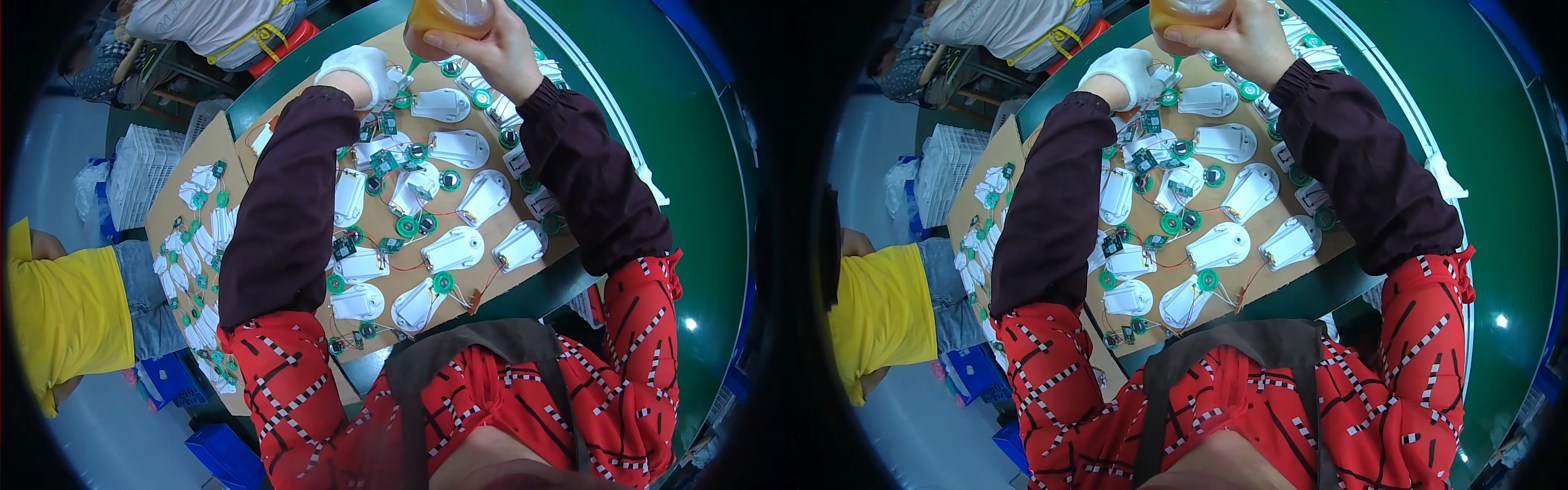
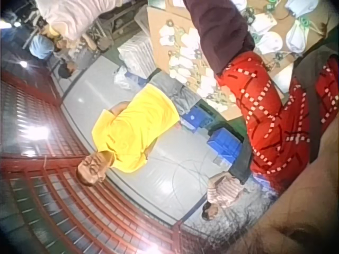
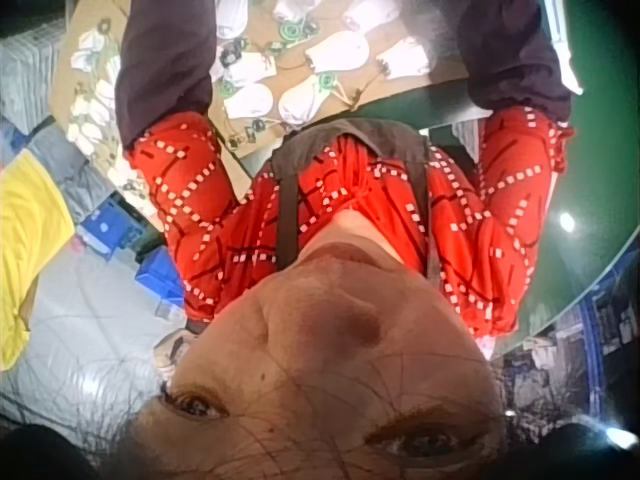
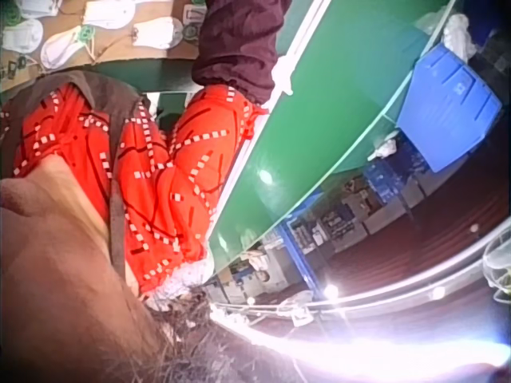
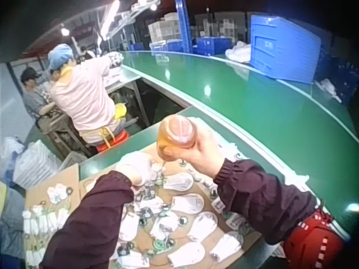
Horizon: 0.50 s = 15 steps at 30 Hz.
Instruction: Applying a liquid substance from a squeeze bottle into small white plastic components on an assembly table.
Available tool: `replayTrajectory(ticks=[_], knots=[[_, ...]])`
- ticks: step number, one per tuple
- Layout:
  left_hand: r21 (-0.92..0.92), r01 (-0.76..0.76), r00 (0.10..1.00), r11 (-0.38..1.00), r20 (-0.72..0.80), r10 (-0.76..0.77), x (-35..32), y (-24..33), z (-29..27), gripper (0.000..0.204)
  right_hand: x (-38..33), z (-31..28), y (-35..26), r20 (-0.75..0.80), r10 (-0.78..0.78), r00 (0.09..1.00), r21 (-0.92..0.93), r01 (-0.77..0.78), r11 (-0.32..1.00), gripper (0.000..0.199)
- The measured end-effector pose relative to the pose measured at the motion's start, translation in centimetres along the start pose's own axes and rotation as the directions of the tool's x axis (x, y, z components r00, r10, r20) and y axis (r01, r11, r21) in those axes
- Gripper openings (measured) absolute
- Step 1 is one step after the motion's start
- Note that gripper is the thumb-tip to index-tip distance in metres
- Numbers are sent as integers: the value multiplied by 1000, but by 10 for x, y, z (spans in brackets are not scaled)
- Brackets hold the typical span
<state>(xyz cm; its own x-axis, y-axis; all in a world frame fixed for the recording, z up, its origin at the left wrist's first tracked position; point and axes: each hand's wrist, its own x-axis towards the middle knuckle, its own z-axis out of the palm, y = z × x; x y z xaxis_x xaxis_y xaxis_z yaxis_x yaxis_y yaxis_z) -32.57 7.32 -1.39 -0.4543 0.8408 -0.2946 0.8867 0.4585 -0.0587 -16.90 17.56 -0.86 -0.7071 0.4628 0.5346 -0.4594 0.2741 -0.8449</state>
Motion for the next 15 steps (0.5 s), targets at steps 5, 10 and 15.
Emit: replayTrajectory(ticks=[5,10,15], knots=[[3,1,1000,1000,-16,0,1,0,1,43,0,-2,3,-26,-45,999,-87,43,995,52],[6,8,1000,1000,-4,-7,0,1,0,43,-1,-3,4,-29,-50,998,-104,47,994,51],[-22,15,1000,1000,8,-15,-2,2,-2,45,1,-3,0,-131,-2,991,-112,-13,994,51]])
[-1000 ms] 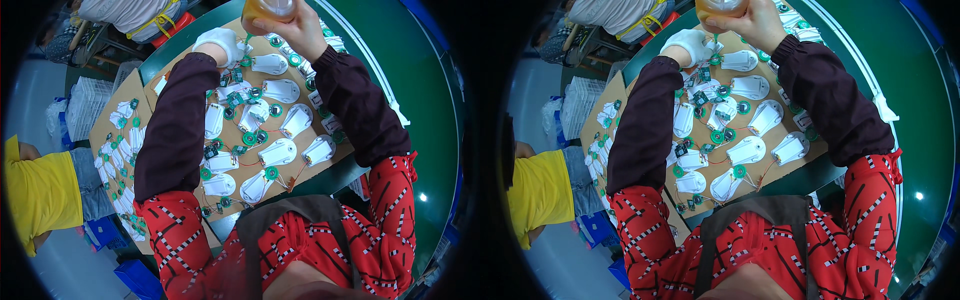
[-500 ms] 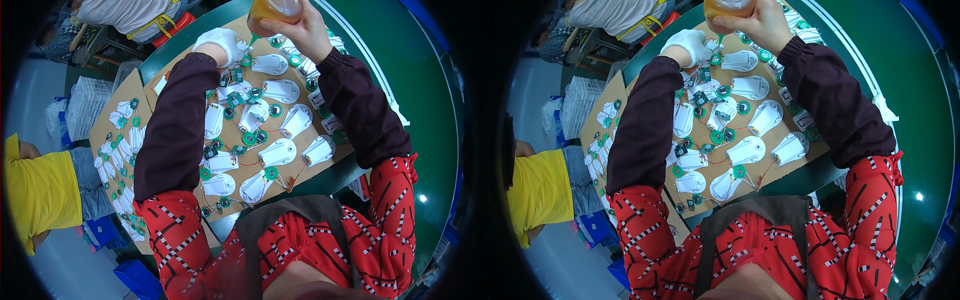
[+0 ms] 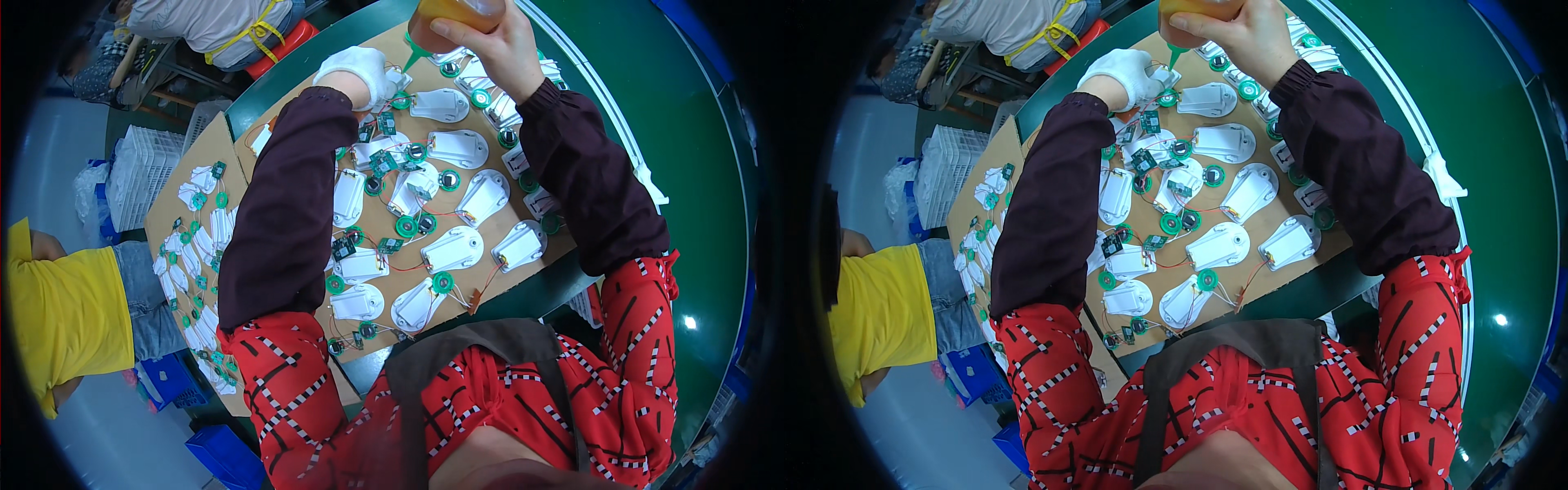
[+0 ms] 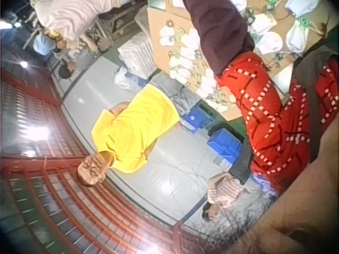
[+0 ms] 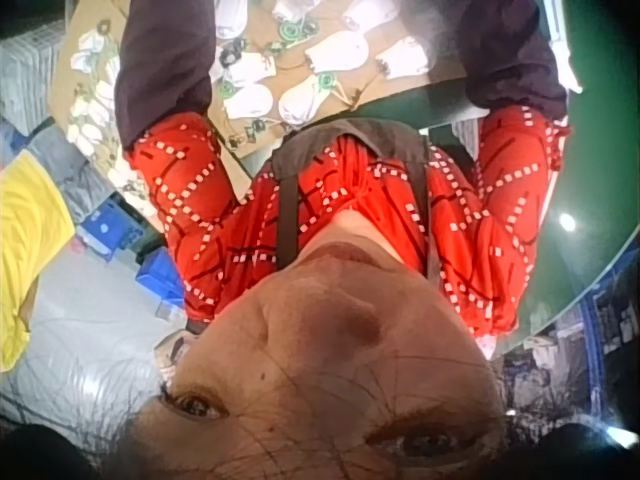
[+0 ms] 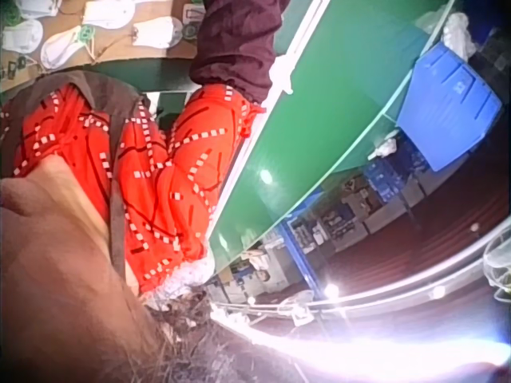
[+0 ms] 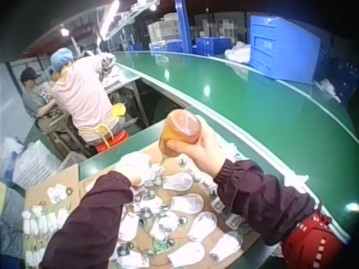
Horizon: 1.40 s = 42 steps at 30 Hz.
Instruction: Applying a liquid substance from a squeeze bottle into small white plastic components on an assembly table.
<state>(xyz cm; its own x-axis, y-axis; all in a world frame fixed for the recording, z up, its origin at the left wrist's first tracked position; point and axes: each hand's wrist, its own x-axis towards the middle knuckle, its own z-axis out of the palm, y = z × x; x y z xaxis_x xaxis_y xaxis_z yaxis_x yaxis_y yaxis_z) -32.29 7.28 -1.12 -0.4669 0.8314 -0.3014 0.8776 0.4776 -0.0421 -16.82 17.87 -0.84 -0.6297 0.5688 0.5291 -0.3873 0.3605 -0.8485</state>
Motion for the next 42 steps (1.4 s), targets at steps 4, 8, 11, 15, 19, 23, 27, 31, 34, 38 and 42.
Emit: replayTrajectory(ticks=[4,8,11,15,19,23,27,31,34,38,42], knots=[[12,-20,1000,1000,-4,20,1,0,1,45,-1,1,5,-10,-17,1000,78,18,997,52],[7,-20,1000,1000,-5,20,-1,-1,1,45,-2,2,4,7,3,1000,31,-3,1000,51],[13,-23,1000,1000,-18,24,-2,-2,0,44,-1,2,4,21,-9,1000,45,8,999,51],[16,-37,998,999,-48,38,-1,-10,4,47,0,3,-9,52,5,999,138,-12,990,46],[-12,-64,996,998,-71,63,3,5,-3,52,2,-17,-19,-70,0,998,282,19,959,39],[-300,-187,982,935,-84,170,-7,0,6,53,1,-45,-8,-176,195,965,346,-125,930,30],[-220,-155,967,963,-235,102,-4,4,30,52,-4,-70,-54,-474,327,818,668,92,738,50],[-227,-120,963,966,-264,58,19,-20,42,53,-52,-137,-132,-440,236,866,743,204,637,53],[-687,-45,993,726,-111,-44,48,-71,57,55,-119,-194,-170,-540,152,828,640,287,713,56],[-787,3,999,617,-25,-37,38,-83,55,52,-259,-281,-205,-682,65,728,462,360,811,49],[-710,-108,979,696,-198,-50,-7,-101,43,62,-363,-328,-218,-907,157,391,345,476,809,52]])
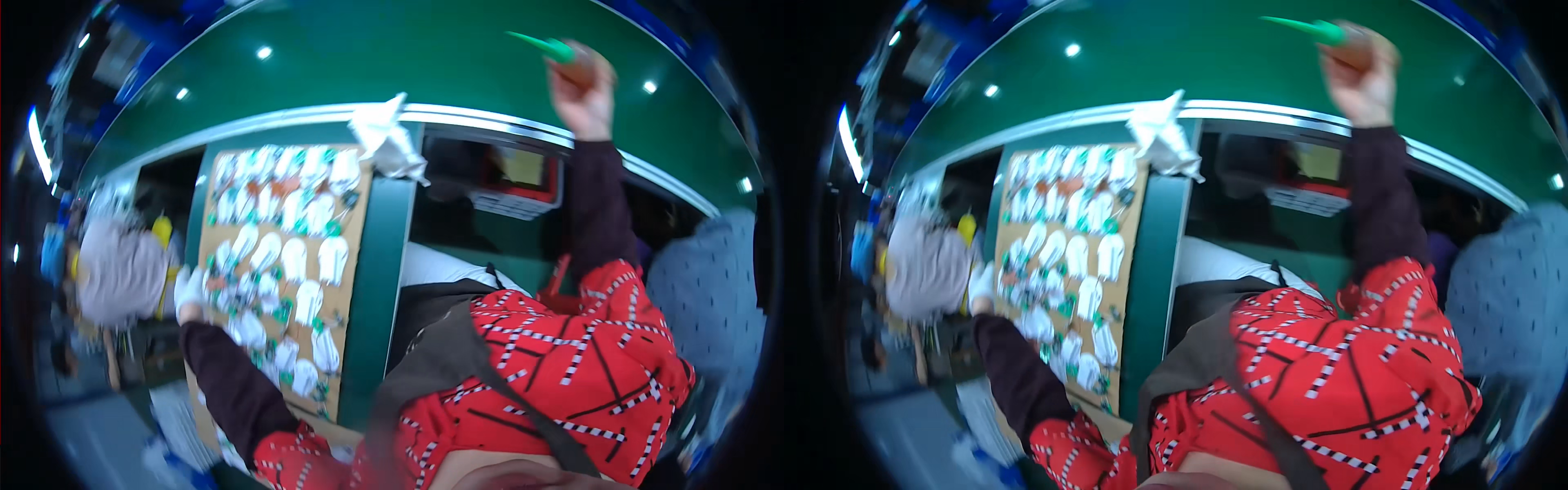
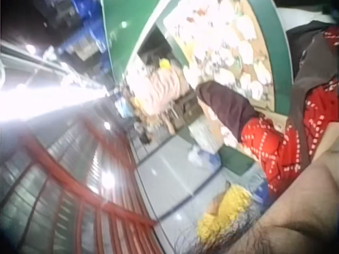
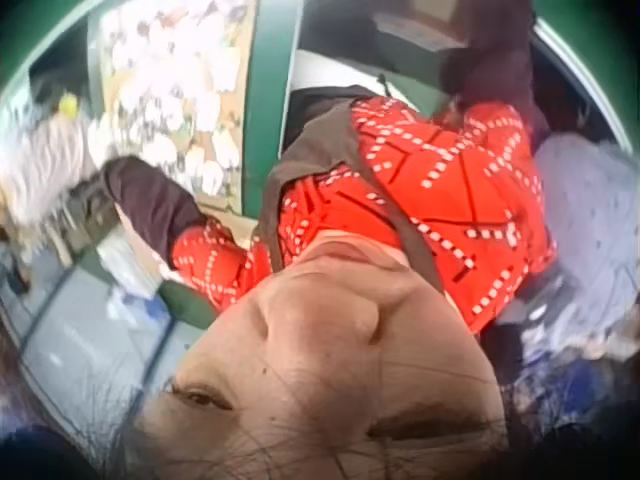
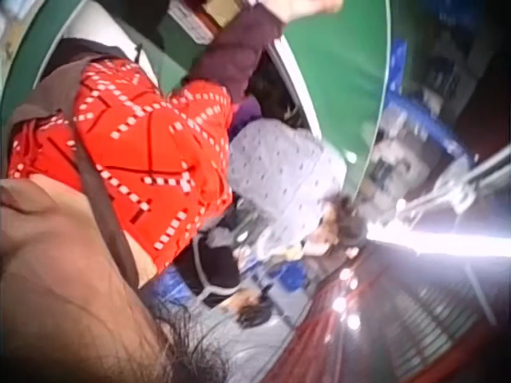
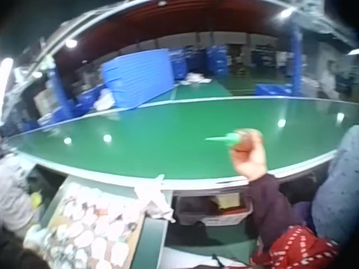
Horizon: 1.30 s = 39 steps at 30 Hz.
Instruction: Applying a liquid substance from a squeeze bottle into small white plastic components on an assembly table.
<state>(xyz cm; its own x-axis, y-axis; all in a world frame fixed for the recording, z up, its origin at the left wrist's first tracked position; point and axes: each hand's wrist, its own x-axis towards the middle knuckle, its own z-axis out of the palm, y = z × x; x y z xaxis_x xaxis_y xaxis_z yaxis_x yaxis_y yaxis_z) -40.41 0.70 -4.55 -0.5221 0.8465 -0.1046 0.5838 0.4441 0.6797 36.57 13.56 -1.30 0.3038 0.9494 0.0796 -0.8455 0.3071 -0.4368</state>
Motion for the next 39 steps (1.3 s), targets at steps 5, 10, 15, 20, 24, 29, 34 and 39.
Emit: replayTrajectory(ticks=[5,10,15,20,24,29,34,39], knots=[[635,-51,911,771,-287,296,-71,117,31,51,-4,-73,-18,-335,-45,941,50,66,997,55],[311,-244,942,919,-147,300,-105,166,97,41,-4,-77,36,-173,173,970,91,-159,983,57],[354,-340,940,871,125,316,-153,223,170,31,-20,-62,87,-53,378,924,122,-370,921,58],[526,-260,965,810,161,206,-146,235,206,29,-34,-47,99,-76,442,894,97,-434,896,56],[566,-170,977,807,204,63,-132,239,205,31,-39,-48,103,6,503,864,80,-502,861,55],[515,-209,969,832,227,102,-120,237,210,29,-46,-47,116,68,541,838,79,-545,835,56],[623,-262,962,737,233,145,-117,238,222,26,-47,-38,126,103,563,820,72,-571,818,55],[670,-217,976,710,152,155,-117,233,229,23,-53,-13,138,159,561,812,33,-572,819,54]])
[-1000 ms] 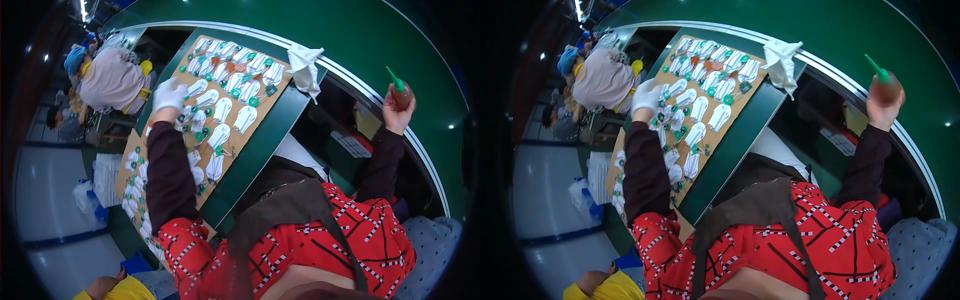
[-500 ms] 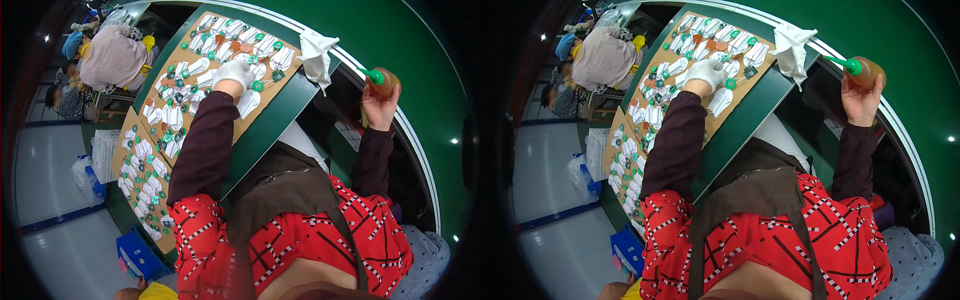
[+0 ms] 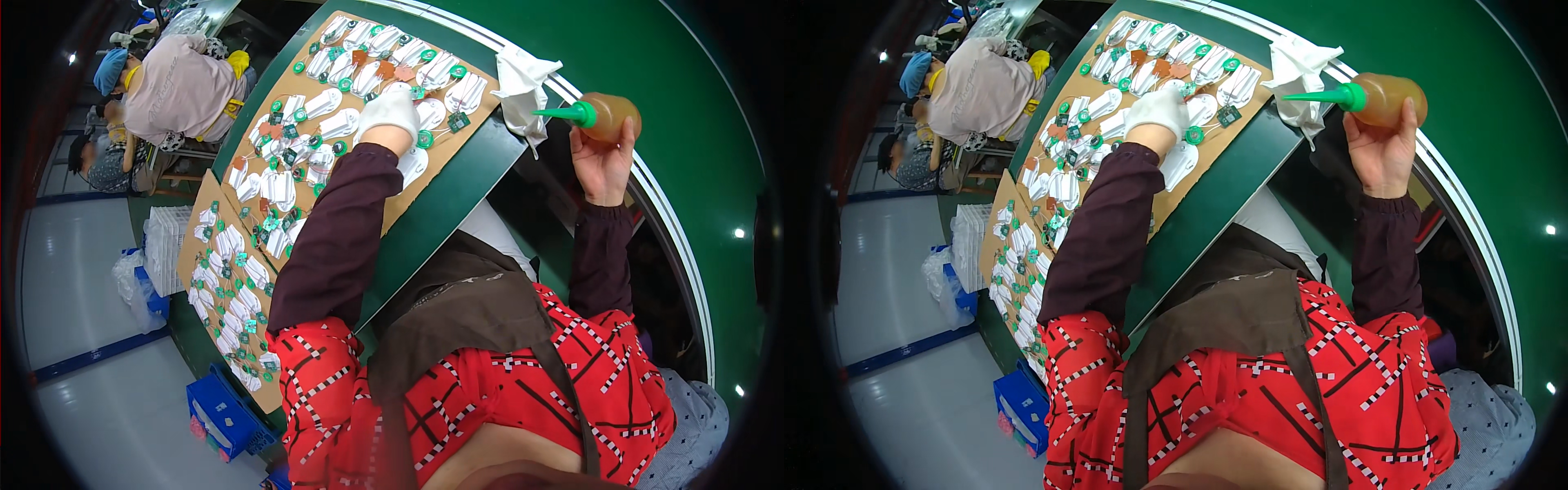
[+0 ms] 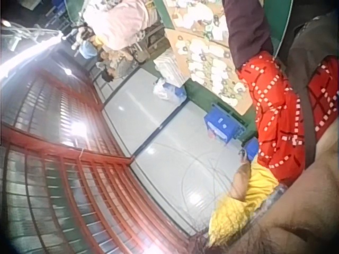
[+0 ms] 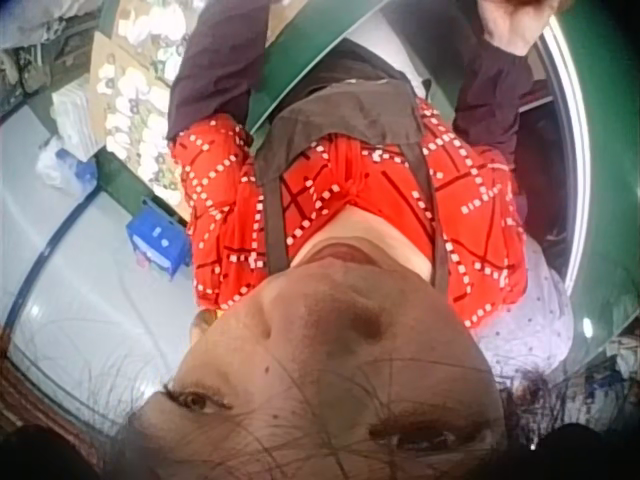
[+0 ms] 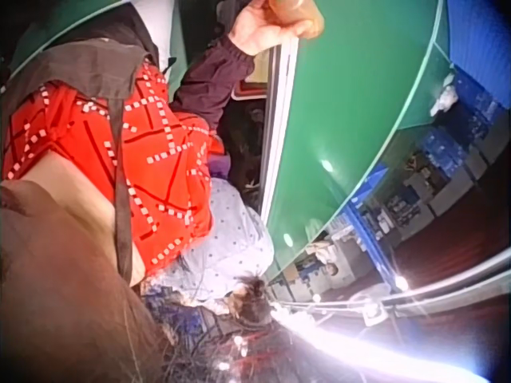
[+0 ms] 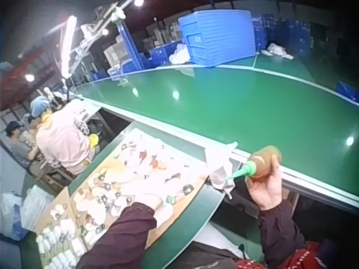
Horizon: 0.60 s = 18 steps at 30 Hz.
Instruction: Applying a liquid substance from a squeeze bottle into small white plastic components on an assembly table.
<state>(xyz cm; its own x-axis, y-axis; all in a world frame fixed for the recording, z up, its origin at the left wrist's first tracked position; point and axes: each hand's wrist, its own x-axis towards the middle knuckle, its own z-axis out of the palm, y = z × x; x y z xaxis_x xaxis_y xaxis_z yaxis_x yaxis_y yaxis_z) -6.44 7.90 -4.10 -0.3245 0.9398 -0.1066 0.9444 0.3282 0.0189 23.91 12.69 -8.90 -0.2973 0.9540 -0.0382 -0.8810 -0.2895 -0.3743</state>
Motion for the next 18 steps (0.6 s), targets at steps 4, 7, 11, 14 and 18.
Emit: replayTrajectory(ticks=[4,7,11,14,18], knots=[[-267,115,993,957,25,-113,-7,-9,-4,25,7,29,28,-3,-122,993,-235,118,965,49],[-613,78,997,787,49,-61,2,-55,29,19,15,57,58,281,-180,943,-407,286,868,44],[-855,220,976,470,198,-96,-9,-48,21,17,29,69,80,426,-137,894,-637,404,657,35],[-867,198,980,457,185,-73,-10,-52,23,12,40,73,96,405,-111,908,-631,365,684,43],[-889,174,984,424,175,-37,-13,-52,24,13,47,76,105,460,-124,879,-697,444,562,39]])
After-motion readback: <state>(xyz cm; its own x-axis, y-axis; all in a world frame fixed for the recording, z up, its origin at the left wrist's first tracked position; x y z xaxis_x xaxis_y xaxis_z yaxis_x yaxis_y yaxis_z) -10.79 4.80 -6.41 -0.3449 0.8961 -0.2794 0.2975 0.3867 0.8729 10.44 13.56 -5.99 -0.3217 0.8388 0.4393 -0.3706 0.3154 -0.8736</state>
